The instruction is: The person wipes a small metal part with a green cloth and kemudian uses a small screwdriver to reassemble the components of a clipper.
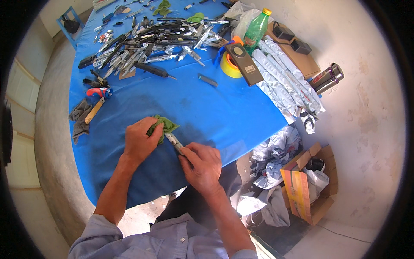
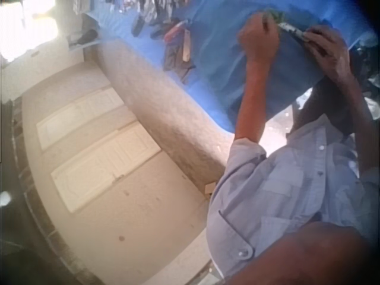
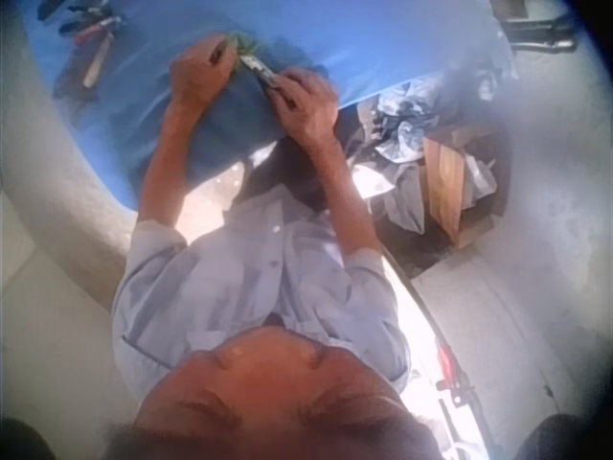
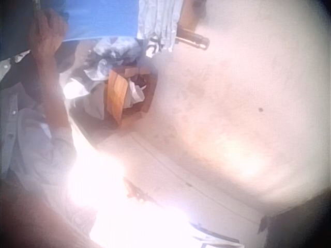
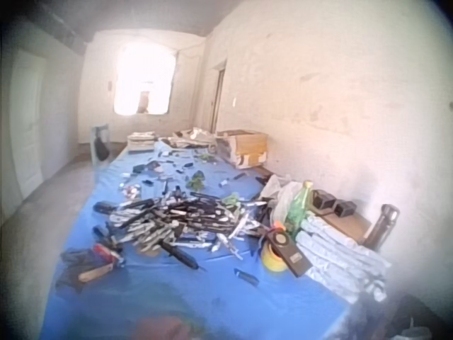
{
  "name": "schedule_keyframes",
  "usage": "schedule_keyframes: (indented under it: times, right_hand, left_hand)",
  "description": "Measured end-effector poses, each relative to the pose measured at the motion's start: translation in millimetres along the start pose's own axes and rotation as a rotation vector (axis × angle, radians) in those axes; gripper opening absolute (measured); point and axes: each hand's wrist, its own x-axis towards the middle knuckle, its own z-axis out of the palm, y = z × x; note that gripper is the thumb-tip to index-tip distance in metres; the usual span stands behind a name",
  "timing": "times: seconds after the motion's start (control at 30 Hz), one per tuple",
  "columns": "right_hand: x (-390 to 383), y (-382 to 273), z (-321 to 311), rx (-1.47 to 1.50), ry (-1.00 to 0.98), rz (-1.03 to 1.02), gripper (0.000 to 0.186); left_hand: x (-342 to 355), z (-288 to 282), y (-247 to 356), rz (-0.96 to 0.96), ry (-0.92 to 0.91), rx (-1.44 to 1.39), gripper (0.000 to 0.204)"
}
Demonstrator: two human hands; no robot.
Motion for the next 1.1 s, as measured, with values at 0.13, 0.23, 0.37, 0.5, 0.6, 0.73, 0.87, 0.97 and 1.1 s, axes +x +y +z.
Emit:
schedule_keyframes:
  times: [0.13,0.23,0.37,0.5,0.6,0.73,0.87,0.97,1.1]
  right_hand:
    - [-1.5,2.0,0.1,0.011,0.007,0.009,0.029]
    - [-3.3,6.4,1.6,0.021,0.008,-0.024,0.029]
    - [-4.1,8.2,1.6,0.037,0.015,-0.040,0.030]
    - [-4.3,7.6,1.4,0.053,-0.002,-0.029,0.029]
    - [-2.9,6.5,0.8,0.061,0.000,-0.036,0.027]
    - [0.5,2.3,-1.8,0.061,-0.016,-0.042,0.025]
    - [0.3,2.4,-3.7,0.049,-0.036,-0.045,0.025]
    - [0.0,5.0,-1.9,0.049,-0.019,-0.066,0.025]
    - [-1.9,4.6,-0.3,0.049,-0.004,-0.068,0.026]
  left_hand:
    - [0.9,-3.1,25.6,0.040,-0.043,-0.118,0.011]
    - [-16.6,10.4,35.8,0.167,-0.151,-0.216,0.012]
    - [-14.0,10.7,33.1,0.098,-0.199,-0.158,0.010]
    - [-6.0,6.3,16.6,0.040,-0.127,-0.021,0.011]
    - [-1.5,3.3,6.0,-0.007,-0.055,0.012,0.013]
    - [1.0,1.8,-5.0,-0.033,0.047,0.009,0.012]
    - [0.7,-1.0,16.1,-0.041,-0.005,-0.101,0.013]
    - [-10.3,5.9,32.4,0.125,-0.152,-0.207,0.013]
    - [-14.4,3.9,33.6,0.143,-0.239,-0.095,0.011]
